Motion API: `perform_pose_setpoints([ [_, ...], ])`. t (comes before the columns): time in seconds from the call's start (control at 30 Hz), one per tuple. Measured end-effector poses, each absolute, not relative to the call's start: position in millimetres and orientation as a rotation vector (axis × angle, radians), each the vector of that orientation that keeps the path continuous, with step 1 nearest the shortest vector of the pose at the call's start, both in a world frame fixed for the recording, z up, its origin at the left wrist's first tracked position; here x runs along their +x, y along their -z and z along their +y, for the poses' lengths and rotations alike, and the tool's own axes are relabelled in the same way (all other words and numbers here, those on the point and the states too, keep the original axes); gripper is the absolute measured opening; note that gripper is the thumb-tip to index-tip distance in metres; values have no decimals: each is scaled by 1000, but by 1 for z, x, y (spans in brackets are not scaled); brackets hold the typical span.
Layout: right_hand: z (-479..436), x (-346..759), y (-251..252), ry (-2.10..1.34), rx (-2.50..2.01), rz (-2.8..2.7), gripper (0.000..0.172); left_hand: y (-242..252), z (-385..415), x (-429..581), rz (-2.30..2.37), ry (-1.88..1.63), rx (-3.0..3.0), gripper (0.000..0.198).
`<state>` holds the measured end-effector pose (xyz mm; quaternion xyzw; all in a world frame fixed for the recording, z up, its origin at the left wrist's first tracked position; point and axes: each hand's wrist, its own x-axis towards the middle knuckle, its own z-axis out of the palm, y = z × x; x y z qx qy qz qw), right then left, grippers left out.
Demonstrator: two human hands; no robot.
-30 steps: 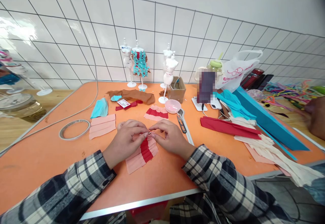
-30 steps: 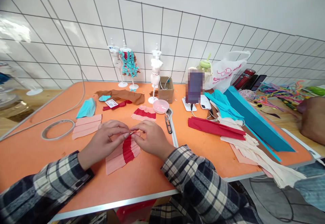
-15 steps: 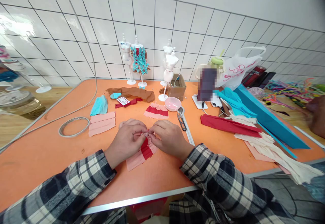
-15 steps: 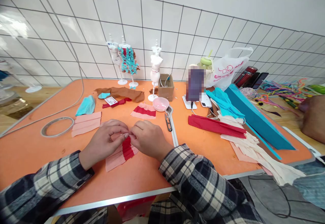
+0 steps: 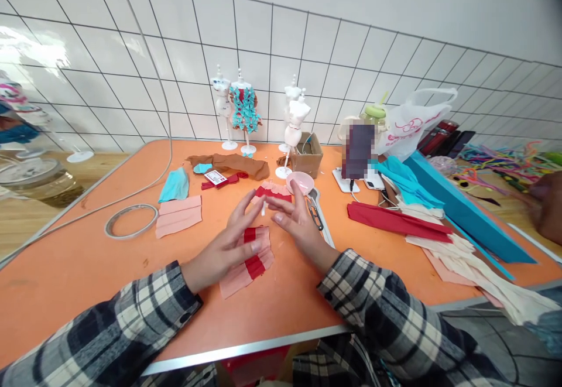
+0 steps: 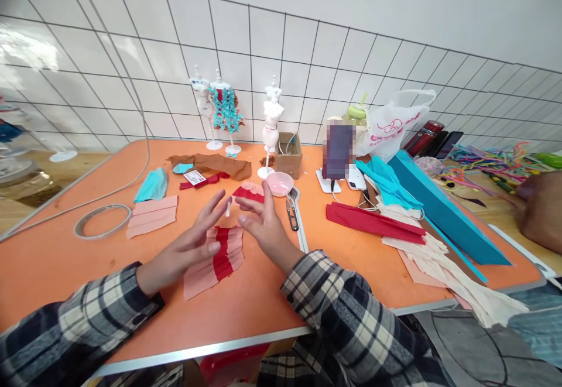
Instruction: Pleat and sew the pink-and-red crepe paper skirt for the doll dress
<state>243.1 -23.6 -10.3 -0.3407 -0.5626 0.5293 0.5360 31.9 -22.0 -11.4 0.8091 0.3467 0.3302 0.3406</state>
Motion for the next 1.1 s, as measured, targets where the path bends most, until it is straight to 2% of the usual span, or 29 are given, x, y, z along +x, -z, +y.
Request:
perform_pose_setpoints([
  [0.07,-19,243,13,-1481,-776,-1164,104,20,-24,34,901,-786,2273,73],
  [0.17,-17,244,15,-1582,-801,-1021,110,28,-24,37,956,-730,2393,76],
  [0.4,-21,245,10,-1650,-799,-923,98,18,-28,38,990,-549,2540,89],
  [0.53,-9,261,5,-1501,-885,-1012,84,16,-29,39,1021,-617,2576,96],
  [0.73,21,335,-6,-1051,-1278,-1300,90,12,-18,34,1074,-810,2575,90],
  [0.87,30,368,-1,-774,-1812,-1582,88,9,-19,33,1062,-777,2585,85],
  [1.1,37,367,11,-809,-2104,-1722,94,11,-20,33,1022,-728,2574,90],
])
